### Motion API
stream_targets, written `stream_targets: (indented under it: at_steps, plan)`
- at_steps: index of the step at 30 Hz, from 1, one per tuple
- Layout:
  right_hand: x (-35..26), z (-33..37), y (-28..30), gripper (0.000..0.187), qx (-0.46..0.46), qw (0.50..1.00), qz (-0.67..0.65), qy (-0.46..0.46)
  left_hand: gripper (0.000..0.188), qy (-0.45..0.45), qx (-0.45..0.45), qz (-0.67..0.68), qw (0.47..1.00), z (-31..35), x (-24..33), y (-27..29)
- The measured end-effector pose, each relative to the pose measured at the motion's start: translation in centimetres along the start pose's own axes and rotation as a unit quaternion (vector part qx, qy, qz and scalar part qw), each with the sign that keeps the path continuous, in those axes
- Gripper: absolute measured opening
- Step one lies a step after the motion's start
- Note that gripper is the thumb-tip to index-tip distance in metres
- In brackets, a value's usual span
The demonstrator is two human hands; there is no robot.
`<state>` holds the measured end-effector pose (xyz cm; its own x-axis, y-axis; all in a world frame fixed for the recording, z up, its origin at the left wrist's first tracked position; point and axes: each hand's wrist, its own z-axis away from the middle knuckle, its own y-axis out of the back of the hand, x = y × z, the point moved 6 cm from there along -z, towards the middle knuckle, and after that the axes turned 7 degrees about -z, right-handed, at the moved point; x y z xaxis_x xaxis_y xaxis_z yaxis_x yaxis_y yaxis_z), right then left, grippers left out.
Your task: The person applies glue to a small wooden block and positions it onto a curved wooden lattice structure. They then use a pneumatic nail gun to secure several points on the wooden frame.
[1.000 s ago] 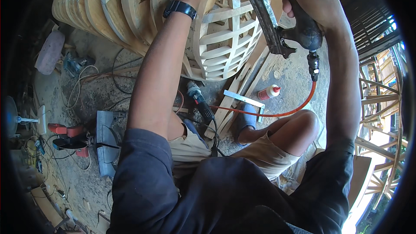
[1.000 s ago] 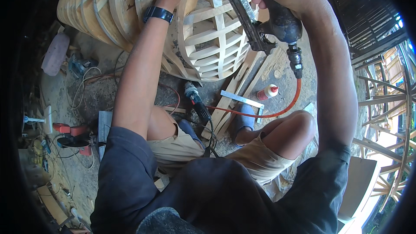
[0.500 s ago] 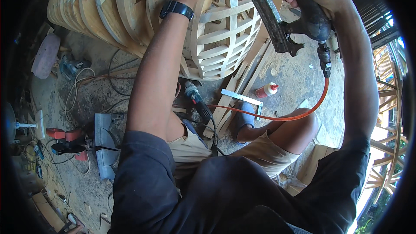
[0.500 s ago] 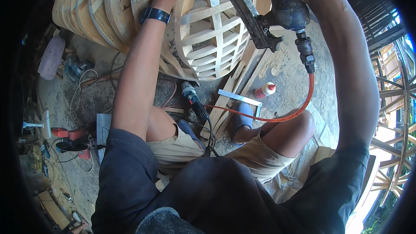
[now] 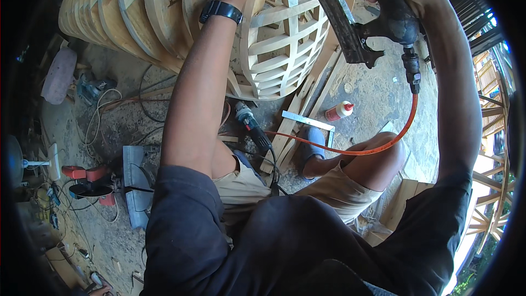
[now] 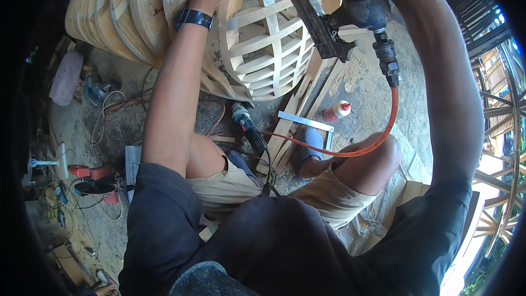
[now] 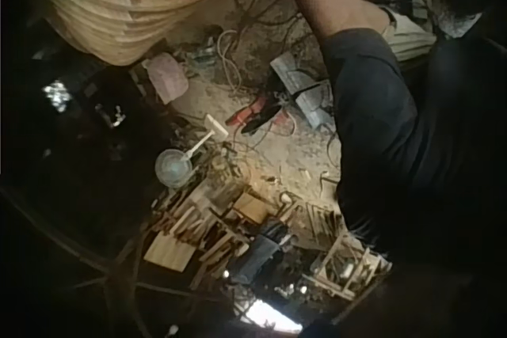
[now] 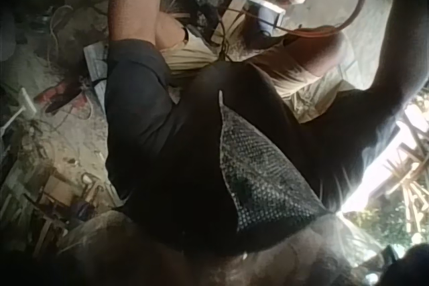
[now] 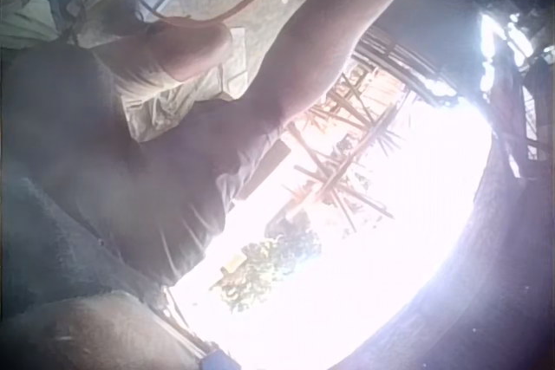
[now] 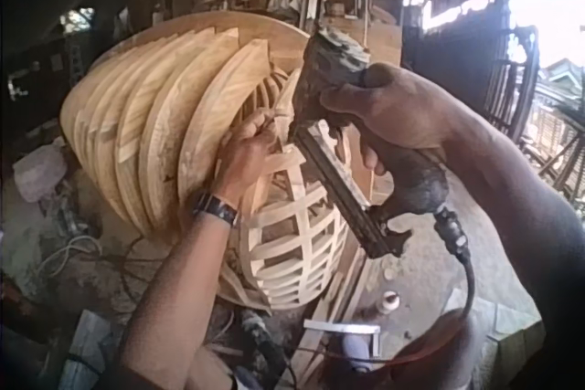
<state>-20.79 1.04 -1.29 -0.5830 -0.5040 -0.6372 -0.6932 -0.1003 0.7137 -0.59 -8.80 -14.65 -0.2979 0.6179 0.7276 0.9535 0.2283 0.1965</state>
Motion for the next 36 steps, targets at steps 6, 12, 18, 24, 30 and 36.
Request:
stream_targets:
  at_steps: [6, 12, 18, 24, 30, 36]
  plan:
    - [0.2, 0.4, 0.0, 0.040, 0.017, 1.000, -0.016, -0.008, 0.024, -0.013, -0.025, 0.067, 0.997, 0.0, -0.6, 0.0]
    - [0.5, -0.5, -0.3, 0.039, 0.029, 0.994, -0.030, -0.098, 0.027, -0.119, 0.014, -0.181, 0.976, 0.9, 2.1, 0.3]
    - [1.3, 0.5, 0.0, 0.038, 0.023, 0.997, -0.066, 0.009, 0.031, 0.049, -0.014, 0.095, 0.994, 0.0, -0.4, 0.2]
    - [1.4, 0.6, 0.2, 0.037, 0.030, 0.999, -0.043, -0.005, 0.027, -0.050, -0.033, -0.042, 0.997, 0.5, 0.8, -0.3]
    - [1.5, 1.8, 0.3, 0.042, 0.038, 0.993, -0.113, 0.007, 0.034, 0.016, -0.007, 0.096, 0.995, 0.2, -0.5, 0.1]
    - [4.8, 2.0, -0.9, 0.037, 0.140, 0.971, -0.189, 0.034, 0.058, -0.081, 0.052, -0.015, 0.995, 1.2, 1.3, 0.5]
